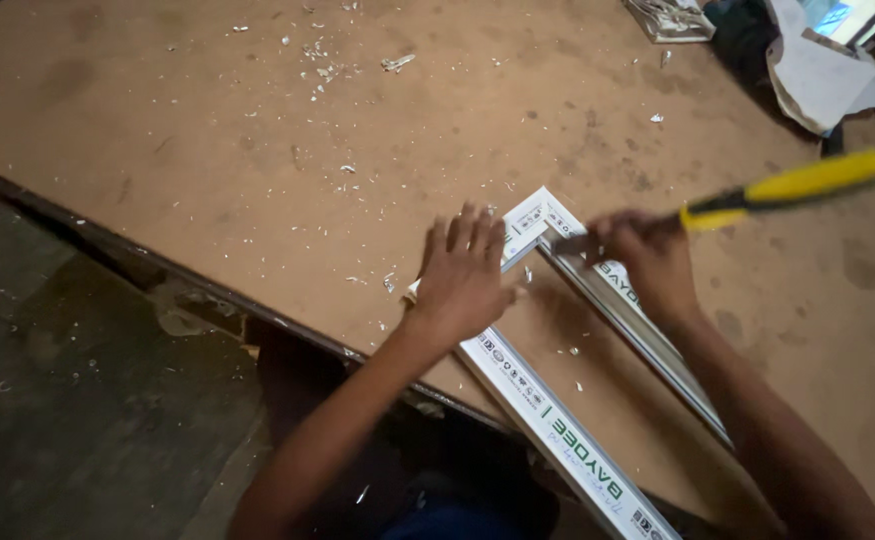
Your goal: The person holds a white PVC window frame on a workbench and files its cut edges with a hand file, working around the frame and repositioning it to file different sides, removing burrs from the frame edges.
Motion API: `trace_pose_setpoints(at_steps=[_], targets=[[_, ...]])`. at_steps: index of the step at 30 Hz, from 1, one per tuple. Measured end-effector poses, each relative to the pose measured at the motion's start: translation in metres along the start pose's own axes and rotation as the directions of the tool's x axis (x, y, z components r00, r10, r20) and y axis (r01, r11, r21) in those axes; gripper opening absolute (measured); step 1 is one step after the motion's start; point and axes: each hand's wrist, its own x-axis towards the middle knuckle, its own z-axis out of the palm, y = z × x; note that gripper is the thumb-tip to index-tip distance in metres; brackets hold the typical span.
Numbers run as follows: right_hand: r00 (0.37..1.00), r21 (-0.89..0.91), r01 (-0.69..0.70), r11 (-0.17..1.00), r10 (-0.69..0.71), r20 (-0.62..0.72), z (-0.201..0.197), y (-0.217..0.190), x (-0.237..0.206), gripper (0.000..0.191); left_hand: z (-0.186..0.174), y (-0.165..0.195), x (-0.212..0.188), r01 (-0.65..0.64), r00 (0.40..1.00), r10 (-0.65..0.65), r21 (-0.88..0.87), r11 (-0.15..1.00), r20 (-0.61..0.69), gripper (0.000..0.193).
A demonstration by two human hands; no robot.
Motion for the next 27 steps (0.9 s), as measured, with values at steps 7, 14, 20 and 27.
trace_pose_setpoints(at_steps=[7, 14, 20, 27], targets=[[0.985, -0.072, 0.021, 0.997, -0.008, 0.174, 0.006, 0.013, 0.040, 0.017, -0.013, 0.018, -0.062, 0.051, 0.994, -0.060, 0.100, 0.994, 0.095, 0.090], [0.960, -0.092, 0.027, 0.995, 0.000, 0.280, 0.029, 0.020, 0.048, 0.017, -0.021, 0.021, -0.083, 0.090, 0.995, -0.093, 0.084, 0.992, 0.032, 0.087], [0.964, -0.144, 0.053, 0.988, -0.013, 0.265, 0.029, 0.022, 0.061, 0.016, -0.021, 0.021, -0.081, 0.087, 0.994, -0.091, 0.077, 0.993, 0.057, 0.087], [0.963, -0.125, 0.022, 0.992, 0.012, 0.269, 0.031, 0.024, 0.065, 0.015, -0.021, 0.018, -0.082, 0.085, 0.995, -0.088, 0.060, 0.995, 0.045, 0.086]])
